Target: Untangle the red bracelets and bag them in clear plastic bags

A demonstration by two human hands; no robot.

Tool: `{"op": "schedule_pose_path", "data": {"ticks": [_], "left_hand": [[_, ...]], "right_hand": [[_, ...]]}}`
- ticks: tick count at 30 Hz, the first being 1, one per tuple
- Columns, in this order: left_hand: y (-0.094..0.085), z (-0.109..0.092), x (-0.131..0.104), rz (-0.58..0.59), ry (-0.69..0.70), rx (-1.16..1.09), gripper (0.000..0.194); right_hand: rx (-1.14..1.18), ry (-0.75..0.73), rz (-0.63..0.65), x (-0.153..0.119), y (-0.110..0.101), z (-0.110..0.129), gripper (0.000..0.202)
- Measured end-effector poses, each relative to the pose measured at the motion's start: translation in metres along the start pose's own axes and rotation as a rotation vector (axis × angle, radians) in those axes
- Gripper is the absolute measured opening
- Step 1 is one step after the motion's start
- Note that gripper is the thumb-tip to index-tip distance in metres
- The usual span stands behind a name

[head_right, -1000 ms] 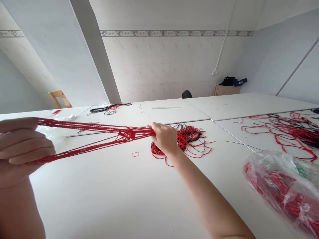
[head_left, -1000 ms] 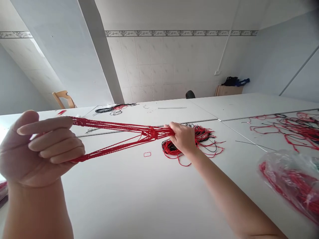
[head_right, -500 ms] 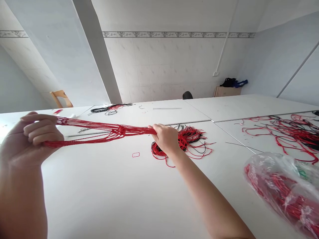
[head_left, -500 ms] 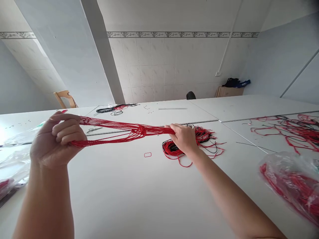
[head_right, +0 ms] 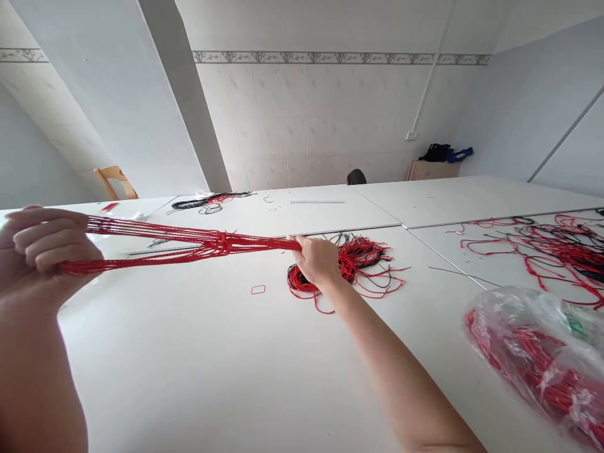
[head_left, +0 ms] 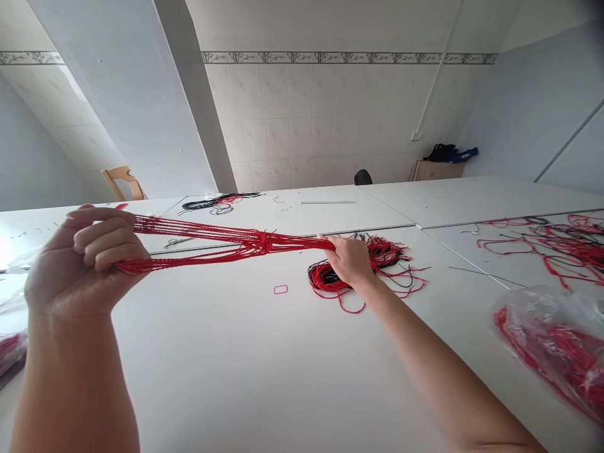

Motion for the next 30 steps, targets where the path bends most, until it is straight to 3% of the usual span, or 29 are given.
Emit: {"op": "schedule_pose_path", "data": {"ticks": [6,11,14,19,25,27,30], "left_hand": [[-0.003,-0.002,0.002,-0.020,0.119,0.131,0.034],[0.005,0.006,-0.004,-0.020,0.214,0.280,0.028],[0.008,0.013,-0.003,-0.011,0.265,0.330,0.027],[-0.002,0.046,0.010,-0.136,0.120,0.359,0.031],[-0.013,0.084,0.015,-0.194,-0.059,0.373,0.034],[-0.017,0.095,0.015,-0.228,-0.102,0.367,0.036],[-0.024,0.115,0.015,-0.275,-0.169,0.357,0.035]], "right_hand": [[0.059,0.050,0.013,0.002,-0.003,-0.014,0.026],[0.192,0.266,-0.035,0.005,-0.013,-0.037,0.043],[0.233,0.296,0.017,0.005,-0.015,-0.042,0.043],[0.264,0.223,0.246,-0.003,-0.011,-0.031,0.030],[0.344,0.127,0.812,-0.029,0.023,-0.015,0.020],[0.308,0.122,0.871,-0.033,0.033,-0.014,0.021],[0.231,0.122,0.786,-0.030,0.036,-0.013,0.027]]}}
Point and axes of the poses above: each hand's wrist, its own x-axis towards the middle knuckle, its own y-axis out of the palm, z = x × y, the point moved 5 cm from there along x, towards the middle knuckle, and after that the axes turned 3 degrees about -z, right-handed, at the moved point
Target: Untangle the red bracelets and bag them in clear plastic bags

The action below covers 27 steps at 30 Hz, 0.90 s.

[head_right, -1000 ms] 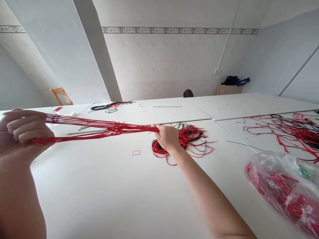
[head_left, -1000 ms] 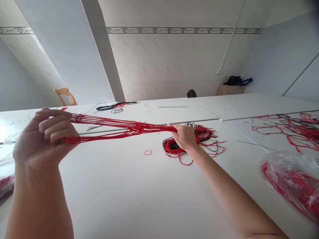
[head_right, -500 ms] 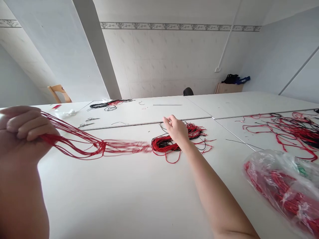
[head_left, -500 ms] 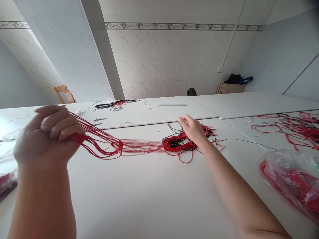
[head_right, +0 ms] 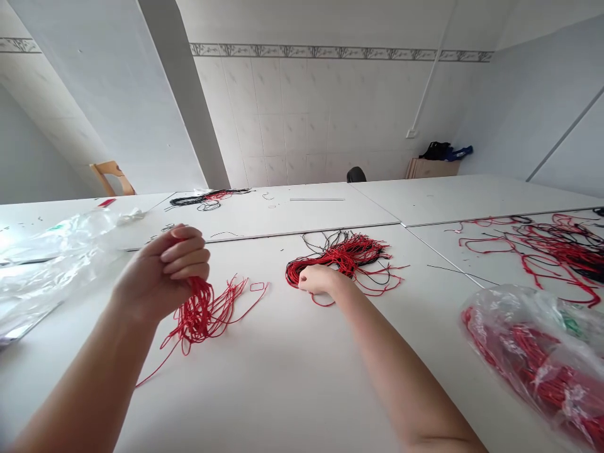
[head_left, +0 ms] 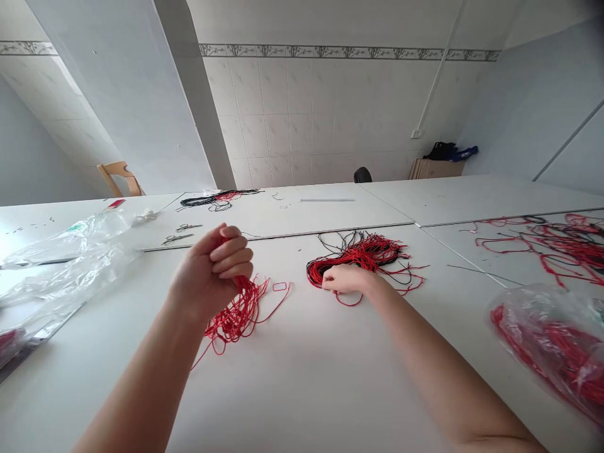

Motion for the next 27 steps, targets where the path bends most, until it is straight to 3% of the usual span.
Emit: {"op": "schedule_pose_path", "data": {"ticks": [6,11,14,18,21,27], "left_hand": [[-0.004,0.038,0.016,0.036,-0.088,0.137,0.025],[-0.012,0.052,0.022,0.054,-0.052,0.368,0.025],[-0.013,0.054,0.020,0.121,-0.020,0.463,0.029],[-0.014,0.053,0.019,0.114,0.000,0.507,0.031],[-0.014,0.053,0.020,0.123,-0.001,0.519,0.031],[-0.012,0.052,0.021,0.164,0.012,0.531,0.032]], "right_hand": [[0.013,-0.101,-0.298,-0.019,-0.028,0.030,0.025],[0.472,-0.362,-0.437,-0.045,-0.043,0.067,0.032],[0.565,-0.452,-0.462,-0.052,-0.039,0.082,0.025],[0.597,-0.502,-0.413,-0.051,-0.027,0.092,0.018],[0.658,-0.517,-0.358,-0.047,-0.022,0.092,0.018],[0.703,-0.490,-0.386,-0.044,-0.026,0.086,0.018]]}}
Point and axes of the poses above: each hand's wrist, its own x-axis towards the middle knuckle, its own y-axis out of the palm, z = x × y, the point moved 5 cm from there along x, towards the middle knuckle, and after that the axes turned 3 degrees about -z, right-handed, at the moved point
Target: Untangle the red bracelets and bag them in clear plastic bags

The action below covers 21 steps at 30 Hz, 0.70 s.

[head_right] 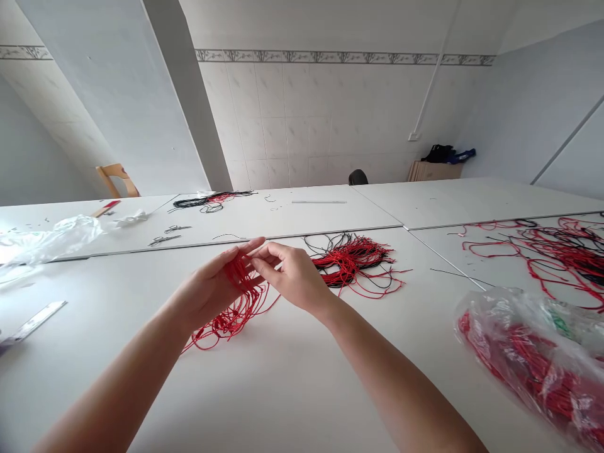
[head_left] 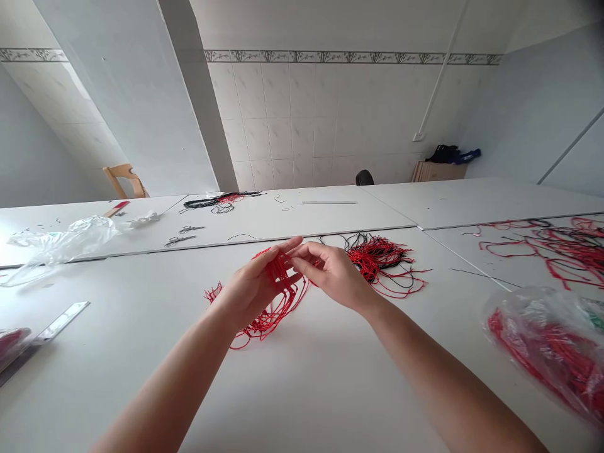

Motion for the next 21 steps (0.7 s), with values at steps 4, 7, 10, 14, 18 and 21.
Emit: {"op": "schedule_pose_path", "data": {"ticks": [4,7,10,14,18,21], "left_hand": [[-0.0018,0.0007,0.0006,0.007,0.024,0.027,0.032],[-0.0031,0.0016,0.0011,0.019,0.035,0.056,0.033],[-0.0038,0.0021,0.0012,0.032,0.035,0.064,0.033],[-0.0026,0.0010,0.0002,0.066,0.034,0.068,0.033],[-0.0001,-0.0009,-0.0018,0.094,0.025,0.061,0.034],[-0.0009,-0.0018,-0.0023,0.059,0.020,0.066,0.034]], "right_hand": [[0.078,0.018,0.028,-0.0002,-0.0010,-0.0027,0.016],[0.152,0.066,0.085,-0.0019,0.0003,-0.0049,0.019],[0.148,0.085,0.102,-0.0030,0.0006,-0.0046,0.027],[0.066,0.060,0.082,-0.0027,0.0006,-0.0039,0.026],[0.113,0.080,0.070,-0.0028,0.0013,-0.0066,0.022],[0.154,0.087,0.073,-0.0033,0.0021,-0.0066,0.020]]}}
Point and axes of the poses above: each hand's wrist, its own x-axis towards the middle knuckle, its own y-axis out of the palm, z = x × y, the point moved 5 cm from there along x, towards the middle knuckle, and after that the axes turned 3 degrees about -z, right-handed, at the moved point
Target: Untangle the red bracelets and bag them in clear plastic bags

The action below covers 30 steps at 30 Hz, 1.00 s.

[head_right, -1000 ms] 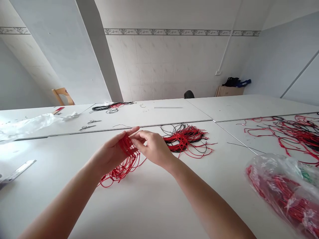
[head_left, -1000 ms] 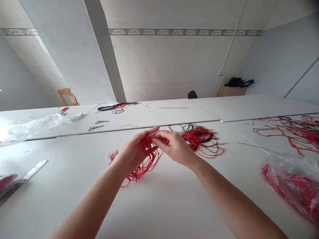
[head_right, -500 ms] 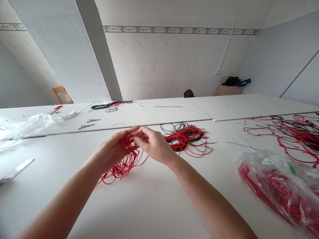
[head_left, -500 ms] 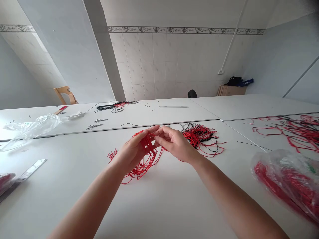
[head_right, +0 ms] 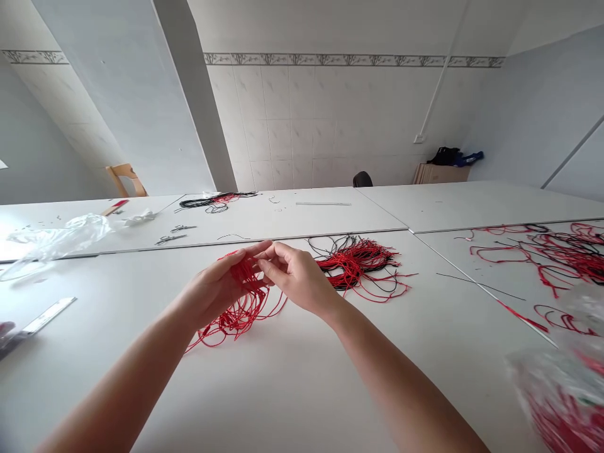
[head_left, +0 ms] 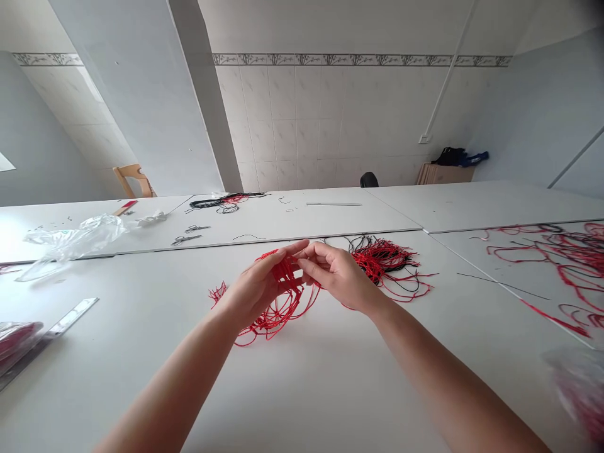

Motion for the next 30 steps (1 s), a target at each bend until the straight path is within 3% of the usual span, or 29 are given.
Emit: {"op": "schedule_pose_path", "data": {"ticks": [13,17,22,24,30], "left_hand": [[-0.005,0.002,0.001,0.003,-0.009,0.027,0.035],[-0.003,0.001,0.000,0.011,-0.001,0.024,0.035],[-0.002,0.001,0.000,0.006,-0.017,0.036,0.035],[-0.003,0.001,0.000,0.021,-0.014,0.032,0.035],[-0.010,0.002,0.002,-0.018,-0.023,0.029,0.038]], "right_hand": [[-0.155,-0.003,0.003,-0.001,-0.002,0.004,0.027],[-0.121,-0.039,-0.014,-0.001,-0.001,0.007,0.030],[-0.056,0.028,0.023,0.001,0.005,0.001,0.025],[0.057,0.053,-0.034,0.004,-0.002,-0.002,0.024],[0.650,0.068,-0.453,0.010,-0.043,-0.006,0.020]]}}
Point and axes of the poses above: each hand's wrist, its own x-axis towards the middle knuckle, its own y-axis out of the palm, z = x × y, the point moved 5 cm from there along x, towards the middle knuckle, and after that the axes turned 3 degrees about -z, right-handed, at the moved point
